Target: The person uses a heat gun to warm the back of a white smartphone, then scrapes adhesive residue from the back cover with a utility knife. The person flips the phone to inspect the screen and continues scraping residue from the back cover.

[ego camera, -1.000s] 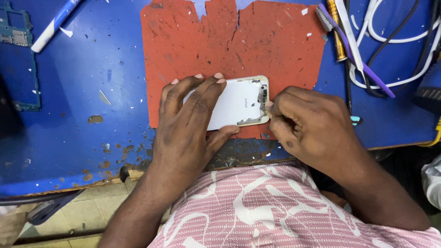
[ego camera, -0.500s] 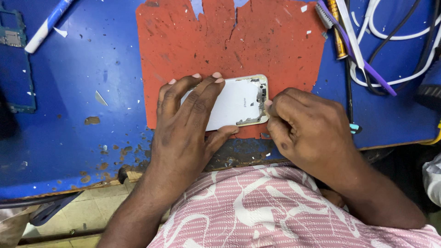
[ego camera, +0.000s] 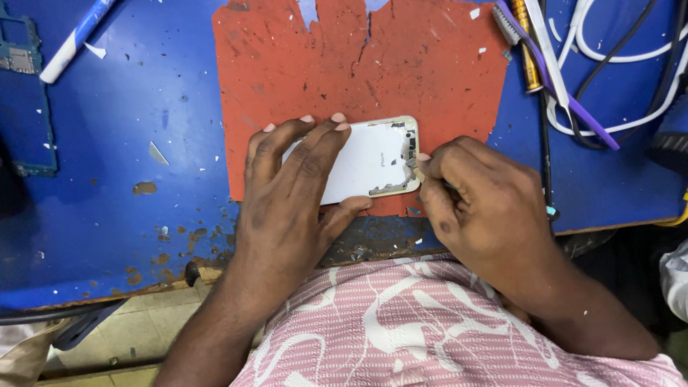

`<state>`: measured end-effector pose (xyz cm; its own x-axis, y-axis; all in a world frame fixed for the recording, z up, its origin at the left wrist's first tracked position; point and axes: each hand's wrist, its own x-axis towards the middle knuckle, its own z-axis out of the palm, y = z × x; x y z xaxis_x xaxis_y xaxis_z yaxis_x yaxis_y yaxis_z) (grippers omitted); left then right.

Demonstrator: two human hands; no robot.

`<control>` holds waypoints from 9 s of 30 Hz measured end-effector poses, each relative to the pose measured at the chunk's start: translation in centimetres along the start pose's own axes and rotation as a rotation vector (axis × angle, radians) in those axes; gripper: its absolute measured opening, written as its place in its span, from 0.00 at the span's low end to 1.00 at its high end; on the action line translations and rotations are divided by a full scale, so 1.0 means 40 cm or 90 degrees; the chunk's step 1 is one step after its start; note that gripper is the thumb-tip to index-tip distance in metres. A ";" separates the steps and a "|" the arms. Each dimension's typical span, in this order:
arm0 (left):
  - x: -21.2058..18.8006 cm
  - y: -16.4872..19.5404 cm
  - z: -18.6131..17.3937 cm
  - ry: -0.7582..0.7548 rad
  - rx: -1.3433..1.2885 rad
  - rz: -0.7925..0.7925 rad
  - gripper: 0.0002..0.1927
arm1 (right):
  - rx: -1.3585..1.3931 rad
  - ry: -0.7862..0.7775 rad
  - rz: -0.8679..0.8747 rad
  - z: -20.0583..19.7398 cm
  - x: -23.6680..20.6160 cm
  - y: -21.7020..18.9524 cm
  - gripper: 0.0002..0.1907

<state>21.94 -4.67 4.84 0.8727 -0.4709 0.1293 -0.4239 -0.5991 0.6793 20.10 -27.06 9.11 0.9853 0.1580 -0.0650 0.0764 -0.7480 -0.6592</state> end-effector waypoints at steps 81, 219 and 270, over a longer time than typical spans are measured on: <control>0.000 -0.003 0.000 -0.001 -0.001 -0.001 0.41 | -0.014 -0.070 -0.016 -0.025 0.027 0.001 0.03; -0.038 0.028 0.006 0.049 -0.006 0.038 0.44 | 0.040 -0.002 -0.083 -0.033 -0.050 0.030 0.06; -0.021 0.023 0.011 0.021 0.014 0.017 0.43 | -0.067 0.042 -0.081 -0.006 -0.047 0.007 0.08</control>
<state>20.71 -5.10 5.01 0.8682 -0.4657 0.1710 -0.4522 -0.6010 0.6591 18.32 -27.70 9.22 0.9742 0.2158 0.0662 0.2138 -0.7885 -0.5767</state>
